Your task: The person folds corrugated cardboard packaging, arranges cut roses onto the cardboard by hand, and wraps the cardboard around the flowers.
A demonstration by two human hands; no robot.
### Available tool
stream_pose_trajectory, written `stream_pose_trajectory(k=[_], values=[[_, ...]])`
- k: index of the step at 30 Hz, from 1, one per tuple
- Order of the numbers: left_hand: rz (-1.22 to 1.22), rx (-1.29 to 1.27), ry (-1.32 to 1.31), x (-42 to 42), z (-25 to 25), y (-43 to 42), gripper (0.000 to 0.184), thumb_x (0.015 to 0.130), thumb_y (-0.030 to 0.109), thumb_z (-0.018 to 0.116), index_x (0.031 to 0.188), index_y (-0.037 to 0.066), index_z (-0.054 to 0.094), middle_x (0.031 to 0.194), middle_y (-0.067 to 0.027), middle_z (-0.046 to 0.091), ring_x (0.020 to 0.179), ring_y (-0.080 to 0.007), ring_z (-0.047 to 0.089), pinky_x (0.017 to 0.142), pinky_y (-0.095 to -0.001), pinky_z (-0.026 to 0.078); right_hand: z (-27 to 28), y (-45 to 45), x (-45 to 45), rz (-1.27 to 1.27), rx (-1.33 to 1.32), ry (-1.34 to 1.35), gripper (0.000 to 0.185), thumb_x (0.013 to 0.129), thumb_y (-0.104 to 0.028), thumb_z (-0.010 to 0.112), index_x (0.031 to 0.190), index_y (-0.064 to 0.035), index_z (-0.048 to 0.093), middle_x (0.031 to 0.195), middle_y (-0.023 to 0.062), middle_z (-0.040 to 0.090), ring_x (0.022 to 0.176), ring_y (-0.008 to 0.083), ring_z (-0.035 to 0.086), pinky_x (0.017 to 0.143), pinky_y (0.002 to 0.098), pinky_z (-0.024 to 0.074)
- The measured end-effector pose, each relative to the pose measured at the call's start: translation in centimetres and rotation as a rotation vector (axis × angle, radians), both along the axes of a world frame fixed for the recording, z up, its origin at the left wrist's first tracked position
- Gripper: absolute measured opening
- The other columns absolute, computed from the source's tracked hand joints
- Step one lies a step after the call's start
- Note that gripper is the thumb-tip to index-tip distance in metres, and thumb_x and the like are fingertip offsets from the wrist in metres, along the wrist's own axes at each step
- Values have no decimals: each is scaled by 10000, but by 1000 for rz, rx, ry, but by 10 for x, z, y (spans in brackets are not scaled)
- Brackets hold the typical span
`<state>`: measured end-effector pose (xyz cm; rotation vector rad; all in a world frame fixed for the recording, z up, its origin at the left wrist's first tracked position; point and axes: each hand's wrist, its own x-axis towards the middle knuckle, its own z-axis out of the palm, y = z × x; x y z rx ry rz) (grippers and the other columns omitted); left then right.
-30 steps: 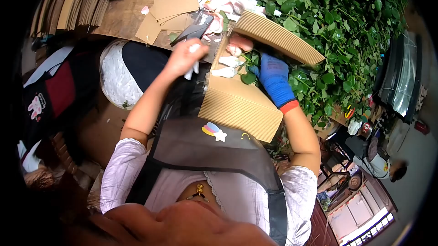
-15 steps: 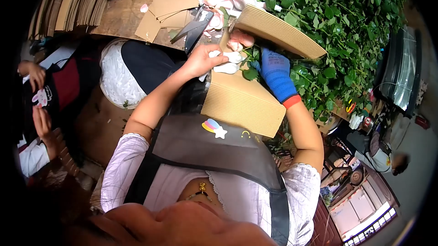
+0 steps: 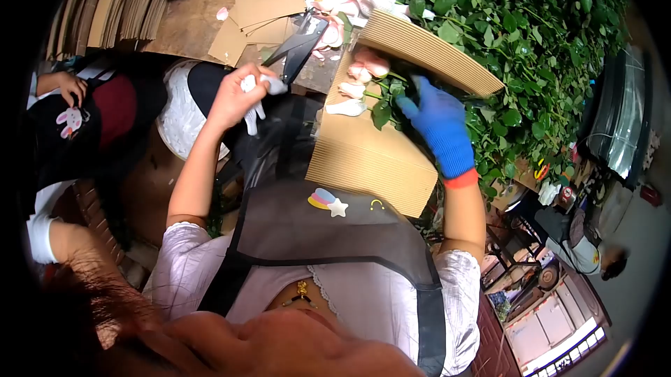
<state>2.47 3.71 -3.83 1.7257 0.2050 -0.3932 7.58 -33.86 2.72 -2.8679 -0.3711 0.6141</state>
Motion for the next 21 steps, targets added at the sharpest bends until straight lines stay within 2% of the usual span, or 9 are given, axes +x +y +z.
stream_pose_trajectory(k=[1, 2, 3, 5, 6, 8, 11, 15, 21], values=[[-67, 53, 106, -3, 2, 0, 157, 892, 124, 704, 848, 60, 568, 828, 24, 582, 746, -53, 527, 659, -243, 443, 12, 5, -2, -57, 94, -6, 493, 901, -471, 643, 1294, -179, 585, 963, 156, 719, 873, 343, 701, 745, 451, 548], [-94, 39, 114, -6, -8, -7, 154, 884, 137, 713, 867, 60, 581, 824, 21, 576, 760, -52, 523, 657, -247, 443, 16, 12, -5, -70, 241, 7, 389, 910, -440, 634, 1204, -186, 638, 926, 145, 717, 852, 334, 701, 740, 448, 546], [-89, 0, 30, -4, -10, -23, 193, 883, 174, 742, 880, 54, 590, 768, 29, 551, 759, -62, 530, 679, -242, 451, 14, 17, -7, 39, 273, 52, 376, 910, -433, 634, 1186, -178, 641, 923, 147, 716, 843, 335, 700, 732, 447, 545], [-156, -18, -105, 0, -16, -55, 260, 870, 244, 780, 919, 37, 630, 779, 3, 602, 784, -86, 564, 722, -258, 471, 5, 24, -9, 252, 327, 135, 351, 909, -419, 635, 1150, -164, 649, 916, 150, 714, 825, 336, 697, 718, 447, 542], [-305, -19, -32, 8, -13, -65, 288, 865, 273, 788, 937, 30, 651, 807, -21, 635, 801, -99, 581, 745, -270, 480, 0, 29, -9, 316, 221, 193, 281, 897, -356, 676, 1072, -135, 671, 901, 116, 722, 828, 340, 692, 726, 431, 542], [-523, -64, 111, 17, -25, -79, 315, 880, 311, 770, 968, 16, 703, 844, -79, 700, 810, -124, 616, 758, -306, 495, -9, 34, -10, 330, 99, 221, 284, 896, -368, 673, 1065, -140, 665, 871, 123, 711, 808, 342, 687, 725, 447, 533], [-565, -3, 110, 21, -31, -85, 318, 900, 317, 746, 937, 4, 703, 790, -74, 689, 783, -127, 616, 733, -307, 494, -13, 39, -7, 336, -7, 301, 341, 911, -442, 603, 1092, -157, 651, 911, 126, 718, 841, 326, 695, 734, 476, 525], [-410, -54, 131, 19, -16, -89, 306, 925, 304, 716, 909, -1, 689, 756, -34, 648, 744, -100, 566, 687, -284, 467, -23, 36, -9, 353, -43, 287, 338, 917, -442, 596, 1094, -159, 651, 917, 131, 717, 842, 330, 693, 731, 484, 523], [-229, -314, 197, 8, -23, -93, 240, 926, 275, 714, 865, 47, 670, 790, 35, 597, 768, -49, 513, 699, -224, 409, -25, 38, -8, 374, -43, 289, 319, 922, -431, 585, 1039, -141, 649, 883, 138, 709, 817, 344, 686, 710, 491, 522]])
